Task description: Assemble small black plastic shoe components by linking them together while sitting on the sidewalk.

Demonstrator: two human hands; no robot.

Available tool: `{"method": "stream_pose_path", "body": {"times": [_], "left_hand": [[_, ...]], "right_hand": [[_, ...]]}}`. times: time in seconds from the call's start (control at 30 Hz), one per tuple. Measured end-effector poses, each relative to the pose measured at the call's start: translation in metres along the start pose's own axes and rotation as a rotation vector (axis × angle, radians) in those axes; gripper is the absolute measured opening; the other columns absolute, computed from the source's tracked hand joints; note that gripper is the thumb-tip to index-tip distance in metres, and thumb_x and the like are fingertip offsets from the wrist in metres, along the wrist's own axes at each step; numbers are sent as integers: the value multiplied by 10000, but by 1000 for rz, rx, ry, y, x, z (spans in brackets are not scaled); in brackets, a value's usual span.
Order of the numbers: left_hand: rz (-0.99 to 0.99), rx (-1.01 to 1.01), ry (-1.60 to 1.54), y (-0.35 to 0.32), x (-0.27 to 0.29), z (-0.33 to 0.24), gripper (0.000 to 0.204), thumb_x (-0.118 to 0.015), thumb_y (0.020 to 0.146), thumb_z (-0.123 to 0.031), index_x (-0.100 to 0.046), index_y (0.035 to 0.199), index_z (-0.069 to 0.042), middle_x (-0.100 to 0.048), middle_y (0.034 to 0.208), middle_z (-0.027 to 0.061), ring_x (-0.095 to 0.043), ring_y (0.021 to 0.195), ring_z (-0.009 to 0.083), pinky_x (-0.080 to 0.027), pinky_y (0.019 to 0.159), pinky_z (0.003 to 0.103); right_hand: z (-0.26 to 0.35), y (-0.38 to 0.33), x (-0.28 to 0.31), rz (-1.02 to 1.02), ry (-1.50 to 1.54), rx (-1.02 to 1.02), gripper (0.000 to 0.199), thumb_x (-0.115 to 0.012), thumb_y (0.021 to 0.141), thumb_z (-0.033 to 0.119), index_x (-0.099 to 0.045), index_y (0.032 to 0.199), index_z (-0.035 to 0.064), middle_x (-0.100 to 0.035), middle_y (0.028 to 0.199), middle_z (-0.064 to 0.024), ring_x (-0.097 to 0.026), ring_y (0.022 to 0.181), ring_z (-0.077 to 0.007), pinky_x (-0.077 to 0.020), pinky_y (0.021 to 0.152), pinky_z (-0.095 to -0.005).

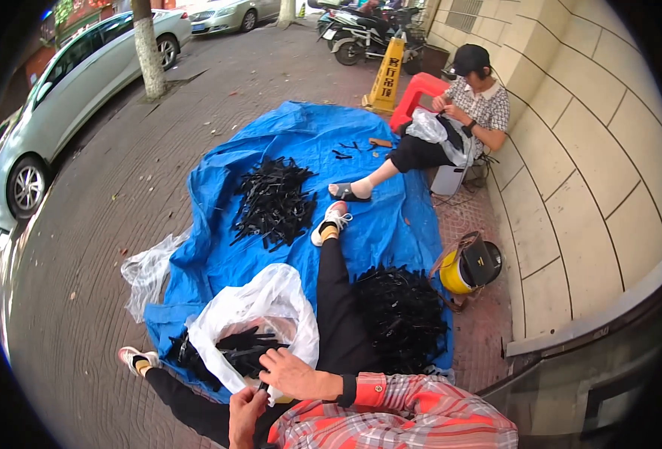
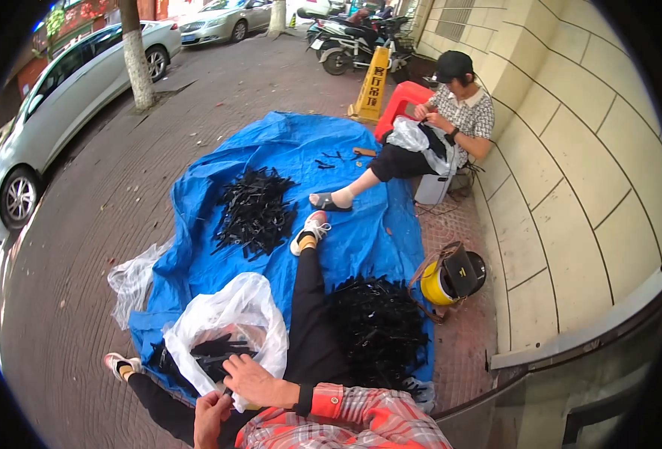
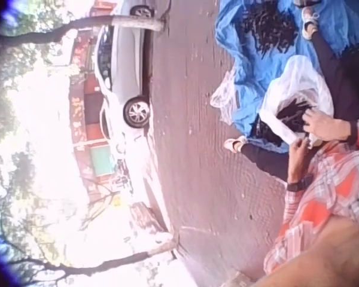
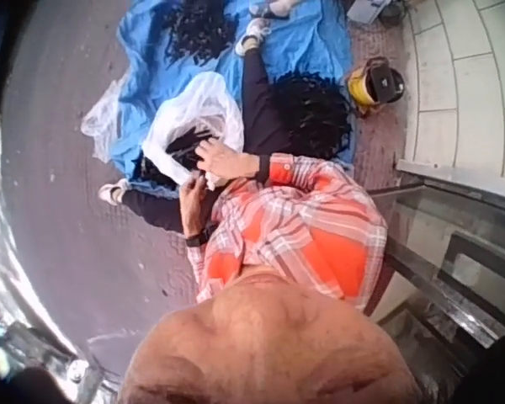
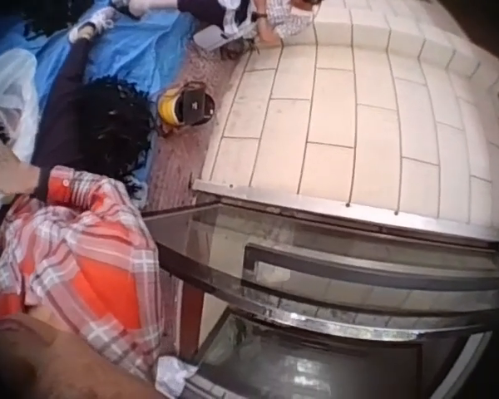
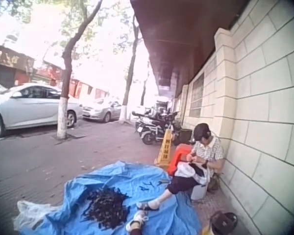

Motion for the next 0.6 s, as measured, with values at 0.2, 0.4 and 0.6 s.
{"method": "stream_pose_path", "body": {"times": [0.2, 0.4, 0.6], "left_hand": [[59, 4, -261, -29, -12, -37, 179, -512, 886, -130, -536, 737, -34, -448, 610, -29, -389, 525, 62, -302, 480, 194], [-98, 33, -469, -18, -1, -14, 117, -475, 871, -58, -531, 861, 44, -509, 747, 45, -475, 622, 101, -432, 559, 205], [-206, -32, -460, -16, 22, -5, 236, -444, 860, -3, -491, 1037, 146, -562, 992, 156, -575, 907, 213, -494, 822, 298]], "right_hand": [[-12, -4, -13, 365, 1106, -209, 299, -588, 741, 65, -531, 1027, -2, -528, 685, -69, -517, 653, -171, -393, 600, -303], [-25, -19, -49, 372, 1545, -441, 330, -603, 758, 31, -523, 1076, -5, -520, 680, -17, -520, 621, -84, -399, 555, -244], [-27, -21, -47, 261, 1750, -653, 331, -617, 798, 63, -496, 1098, -3, -522, 700, -10, -529, 573, -65, -458, 544, -199]]}}
Point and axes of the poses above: each hand's wrist, its own y-axis towards the middle knuckle, its own x-axis out of the back of the hand, z = x × y, the point moved 4 cm from there along y, towards the middle knuckle
